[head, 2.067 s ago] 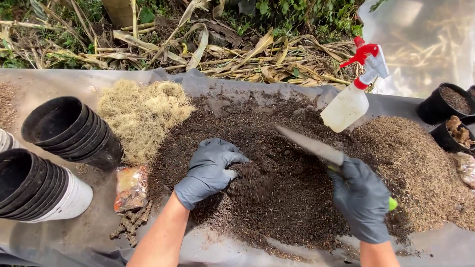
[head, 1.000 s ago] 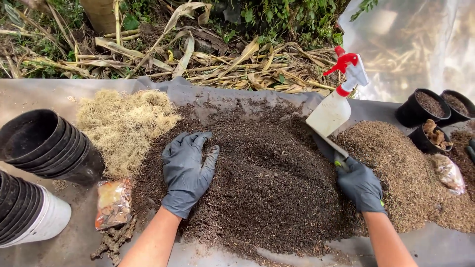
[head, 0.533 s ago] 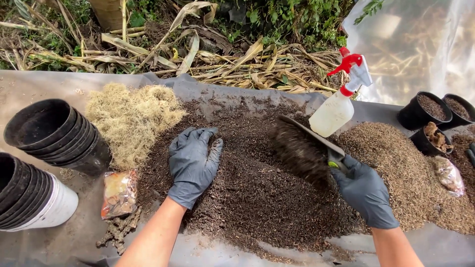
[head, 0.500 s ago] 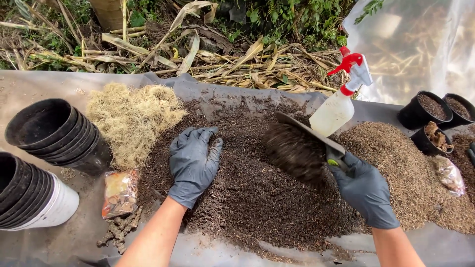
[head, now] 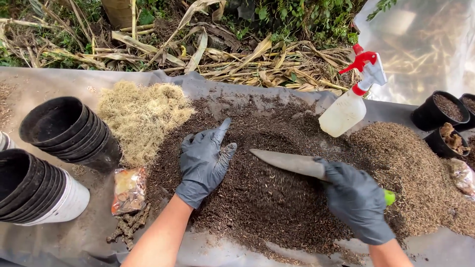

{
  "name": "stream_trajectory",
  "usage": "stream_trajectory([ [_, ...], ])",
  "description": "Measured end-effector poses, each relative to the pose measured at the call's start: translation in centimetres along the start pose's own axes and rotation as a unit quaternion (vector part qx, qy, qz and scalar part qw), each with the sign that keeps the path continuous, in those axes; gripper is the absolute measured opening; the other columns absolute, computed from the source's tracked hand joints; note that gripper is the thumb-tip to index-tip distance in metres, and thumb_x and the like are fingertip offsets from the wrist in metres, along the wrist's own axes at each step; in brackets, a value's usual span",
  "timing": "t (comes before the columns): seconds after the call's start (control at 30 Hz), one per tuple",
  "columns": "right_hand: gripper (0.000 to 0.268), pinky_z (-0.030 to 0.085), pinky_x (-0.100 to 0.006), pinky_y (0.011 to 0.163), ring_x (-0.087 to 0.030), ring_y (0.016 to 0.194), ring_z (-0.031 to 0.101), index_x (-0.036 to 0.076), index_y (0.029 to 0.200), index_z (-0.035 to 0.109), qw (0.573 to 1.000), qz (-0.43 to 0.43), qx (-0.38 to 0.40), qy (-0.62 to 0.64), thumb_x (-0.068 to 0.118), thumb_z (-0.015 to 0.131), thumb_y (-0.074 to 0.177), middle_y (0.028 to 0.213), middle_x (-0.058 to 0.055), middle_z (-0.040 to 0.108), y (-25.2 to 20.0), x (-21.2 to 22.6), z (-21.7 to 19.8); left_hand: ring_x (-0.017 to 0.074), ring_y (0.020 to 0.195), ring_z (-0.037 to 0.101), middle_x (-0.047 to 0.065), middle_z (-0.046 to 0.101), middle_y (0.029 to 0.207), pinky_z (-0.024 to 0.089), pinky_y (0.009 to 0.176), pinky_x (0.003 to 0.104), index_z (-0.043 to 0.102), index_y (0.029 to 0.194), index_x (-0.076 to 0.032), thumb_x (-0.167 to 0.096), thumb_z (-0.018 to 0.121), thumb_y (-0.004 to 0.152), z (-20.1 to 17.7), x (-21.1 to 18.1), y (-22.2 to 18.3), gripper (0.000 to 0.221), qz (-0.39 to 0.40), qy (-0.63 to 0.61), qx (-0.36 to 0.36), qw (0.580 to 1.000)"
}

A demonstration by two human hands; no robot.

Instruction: Mixing various soil components and organic matter on a plastic-covered table using hands and a trowel to prepare potting mix.

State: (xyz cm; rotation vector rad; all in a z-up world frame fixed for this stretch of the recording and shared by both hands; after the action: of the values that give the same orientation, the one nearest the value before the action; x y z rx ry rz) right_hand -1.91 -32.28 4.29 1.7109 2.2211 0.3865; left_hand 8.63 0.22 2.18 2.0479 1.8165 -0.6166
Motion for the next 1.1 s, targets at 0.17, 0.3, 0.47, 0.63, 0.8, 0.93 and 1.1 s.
stream_trajectory([
  [0.17,0.019,0.032,-0.027,0.035,-0.012,0.043,0.039,0.013,0.093,0.055,0.932,0.280,0.025,0.230,0.027,0.059,0.106,0.064,0.003,0.048,1.3,-5.0,1.5,0.0300,0.090,0.060,0.006,0.058,0.085,0.040,0.104,0.050,0.020,0.164,-0.040,-0.070,0.019,0.094,-1.0,-1.1,-0.7,0.076,-0.036,0.012,-0.025,0.999],
  [0.3,0.024,0.059,-0.048,0.075,-0.034,0.088,0.072,0.018,0.117,0.069,0.981,0.183,-0.056,0.036,0.034,0.065,0.100,0.101,-0.007,0.069,3.1,-7.7,6.5,0.0461,0.141,0.042,0.020,0.049,0.151,0.019,0.121,0.058,0.027,0.162,-0.043,-0.069,0.031,0.098,2.1,1.6,-0.7,0.069,0.025,-0.046,-0.078,0.996],
  [0.47,0.028,0.059,-0.046,0.074,-0.035,0.085,0.074,0.018,0.120,0.069,0.989,0.148,-0.008,-0.007,0.035,0.061,0.100,0.099,-0.009,0.071,8.2,-9.0,11.7,0.0474,0.140,0.042,0.020,0.050,0.151,0.016,0.121,0.061,0.022,0.164,-0.040,-0.063,0.032,0.099,2.6,1.8,-0.4,0.070,0.034,-0.075,-0.067,0.994],
  [0.63,0.035,0.060,-0.046,0.070,-0.033,0.086,0.075,0.021,0.120,0.066,0.994,0.102,0.023,-0.033,0.042,0.058,0.094,0.087,-0.008,0.070,10.6,-8.4,13.3,0.0373,0.134,0.048,0.010,0.056,0.142,0.022,0.120,0.054,0.031,0.161,-0.042,-0.062,0.038,0.099,3.5,3.1,0.9,0.065,0.025,-0.041,-0.087,0.995],
  [0.8,0.033,0.059,-0.050,0.069,-0.039,0.085,0.075,0.024,0.115,0.072,0.991,0.124,0.048,0.023,0.046,0.055,0.097,0.080,-0.012,0.075,10.6,-5.3,10.0,0.0410,0.131,0.050,0.014,0.057,0.140,0.025,0.118,0.057,0.037,0.158,-0.039,-0.058,0.051,0.097,-0.1,-0.5,-1.7,0.065,0.015,-0.087,-0.100,0.991],
  [0.93,0.032,0.058,-0.054,0.077,-0.043,0.088,0.073,0.024,0.113,0.074,0.987,0.117,0.072,0.082,0.042,0.064,0.089,0.086,-0.017,0.076,9.1,-5.4,8.9,0.0423,0.127,0.054,0.016,0.060,0.136,0.032,0.111,0.058,0.048,0.151,-0.026,-0.048,0.060,0.098,-1.6,-1.9,-2.7,0.059,-0.002,-0.149,-0.116,0.982],
  [1.1,0.034,0.059,-0.051,0.084,-0.046,0.083,0.074,0.022,0.114,0.081,0.976,0.142,0.074,0.147,0.034,0.074,0.083,0.087,-0.018,0.079,8.6,-6.7,5.7,0.0318,0.132,0.056,0.004,0.059,0.142,0.036,0.115,0.050,0.035,0.161,-0.039,-0.057,0.048,0.103,11.2,8.2,6.5,0.062,0.017,-0.091,-0.091,0.992],
])
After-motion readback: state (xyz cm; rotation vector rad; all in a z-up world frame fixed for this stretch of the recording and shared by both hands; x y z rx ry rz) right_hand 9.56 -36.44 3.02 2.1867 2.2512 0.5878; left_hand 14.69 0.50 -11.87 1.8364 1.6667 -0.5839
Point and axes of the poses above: each hand's wrist, its own y-axis towards the middle knuckle, its own z-axis out of the palm, x = y × z, the point moved 3 cm from there along y, towards the middle knuckle
